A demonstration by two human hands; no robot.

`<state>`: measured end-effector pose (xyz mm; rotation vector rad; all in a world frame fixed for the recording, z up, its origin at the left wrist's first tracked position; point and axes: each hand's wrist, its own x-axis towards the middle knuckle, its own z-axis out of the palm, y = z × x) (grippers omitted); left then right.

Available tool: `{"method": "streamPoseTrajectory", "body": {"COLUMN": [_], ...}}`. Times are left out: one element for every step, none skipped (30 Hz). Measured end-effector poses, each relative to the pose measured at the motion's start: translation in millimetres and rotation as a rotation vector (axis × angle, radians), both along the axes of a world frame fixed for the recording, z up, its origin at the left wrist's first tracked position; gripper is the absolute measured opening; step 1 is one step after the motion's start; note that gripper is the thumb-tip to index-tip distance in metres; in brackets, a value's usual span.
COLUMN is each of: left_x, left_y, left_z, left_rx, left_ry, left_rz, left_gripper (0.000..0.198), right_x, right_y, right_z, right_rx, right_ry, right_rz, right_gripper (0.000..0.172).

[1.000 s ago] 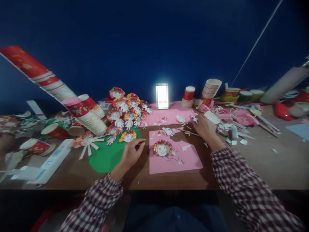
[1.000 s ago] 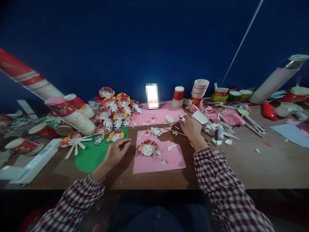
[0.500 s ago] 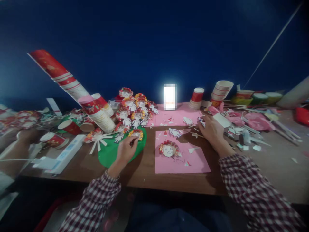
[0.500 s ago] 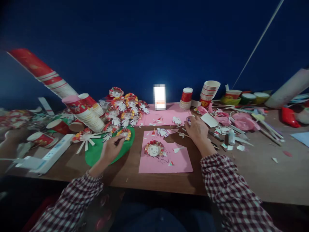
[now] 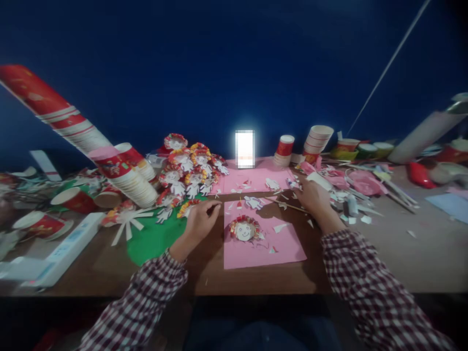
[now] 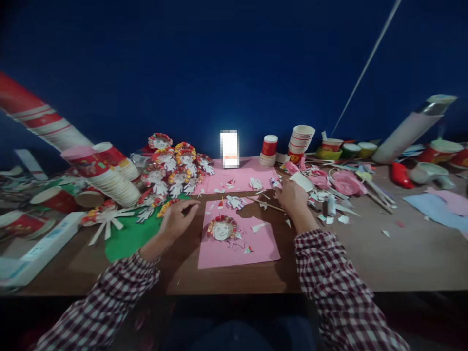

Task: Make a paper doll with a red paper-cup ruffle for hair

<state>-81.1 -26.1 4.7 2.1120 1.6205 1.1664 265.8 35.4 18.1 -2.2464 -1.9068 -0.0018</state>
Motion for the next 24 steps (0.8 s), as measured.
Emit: {"method": "streamPoseTrajectory", "body": {"left_x": [9.3,18.8,27.7,35.4,41.5,45.6,47.5,47.6,46.0,43.4,40.3,37.4,34.9,33.2,32.5,32.6,33.5,34.8,36.4,37.9,39.2,40.2,40.9,41.2], "left_y": [9.2,17.8,25.2,31.0,35.1,37.6,38.6,38.4,37.4,35.9,34.2,32.4,30.7,29.0,27.4,25.8,24.3,22.7,21.3,20.0,18.9,18.1,17.6,17.2], "left_z": [0.7,0.6,-0.3,-1.8,-3.9,-6.1,-8.2,-10.0,-11.2,-11.7,-11.6,-10.9,-9.8,-8.6,-7.5,-6.5,-5.9,-5.6,-5.5,-5.7,-6.1,-6.8,-7.6,-8.7], "left_rx": [-0.001,-0.005,-0.014,-0.028,-0.044,-0.063,-0.081,-0.100,-0.120,-0.141,-0.163,-0.184,-0.205,-0.224,-0.244,-0.262,-0.276,-0.287,-0.290,-0.291,-0.290,-0.289,-0.289,-0.289], "left_ry": [-0.033,-0.069,-0.107,-0.145,-0.183,-0.214,-0.242,-0.264,-0.279,-0.290,-0.297,-0.298,-0.296,-0.290,-0.279,-0.265,-0.249,-0.232,-0.217,-0.205,-0.196,-0.189,-0.185,-0.183], "left_rz": [-0.026,-0.051,-0.076,-0.098,-0.117,-0.140,-0.157,-0.172,-0.187,-0.200,-0.213,-0.229,-0.247,-0.267,-0.293,-0.318,-0.338,-0.356,-0.370,-0.378,-0.384,-0.387,-0.390,-0.392], "left_gripper": [0.020,0.020,0.020,0.021,0.022,0.023,0.024,0.024,0.024,0.024,0.023,0.023,0.023,0.023,0.023,0.025,0.027,0.028,0.029,0.029,0.029,0.029,0.029,0.029], "right_x": [-0.8,-1.7,-2.5,-3.1,-3.3,-3.3,-3.1,-3.0,-2.9,-2.9,-3.1,-3.4,-3.7,-4.0,-4.3,-4.7,-5.5,-6.9,-9.3,-13.0,-18.0,-24.5,-32.2,-40.8], "right_y": [-0.4,-0.6,-0.5,-0.2,0.5,1.3,2.4,3.5,4.5,5.3,5.9,6.2,6.3,6.2,5.9,5.5,5.1,4.4,3.5,2.0,-0.2,-3.3,-7.3,-12.0], "right_z": [0.0,-0.2,-0.6,-1.2,-1.9,-2.8,-3.6,-4.4,-5.1,-5.5,-5.6,-5.4,-5.1,-4.7,-4.3,-4.0,-4.0,-4.3,-4.7,-5.3,-5.8,-6.1,-6.1,-5.6], "right_rx": [-0.013,-0.020,-0.019,-0.019,-0.023,-0.033,-0.047,-0.063,-0.074,-0.079,-0.074,-0.061,-0.040,-0.009,0.033,0.090,0.160,0.234,0.304,0.364,0.400,0.407,0.390,0.337], "right_ry": [0.000,0.001,0.002,0.003,0.003,0.000,-0.002,-0.004,-0.004,-0.002,0.002,0.008,0.016,0.028,0.049,0.085,0.136,0.203,0.287,0.384,0.498,0.634,0.789,0.966], "right_rz": [0.000,0.005,0.017,0.028,0.036,0.040,0.036,0.029,0.021,0.014,0.010,0.002,-0.010,-0.030,-0.052,-0.065,-0.065,-0.026,0.037,0.108,0.178,0.234,0.270,0.297], "right_gripper": [0.042,0.041,0.040,0.038,0.037,0.035,0.035,0.034,0.033,0.032,0.031,0.031,0.031,0.033,0.035,0.039,0.044,0.047,0.046,0.043,0.038,0.035,0.033,0.033]}}
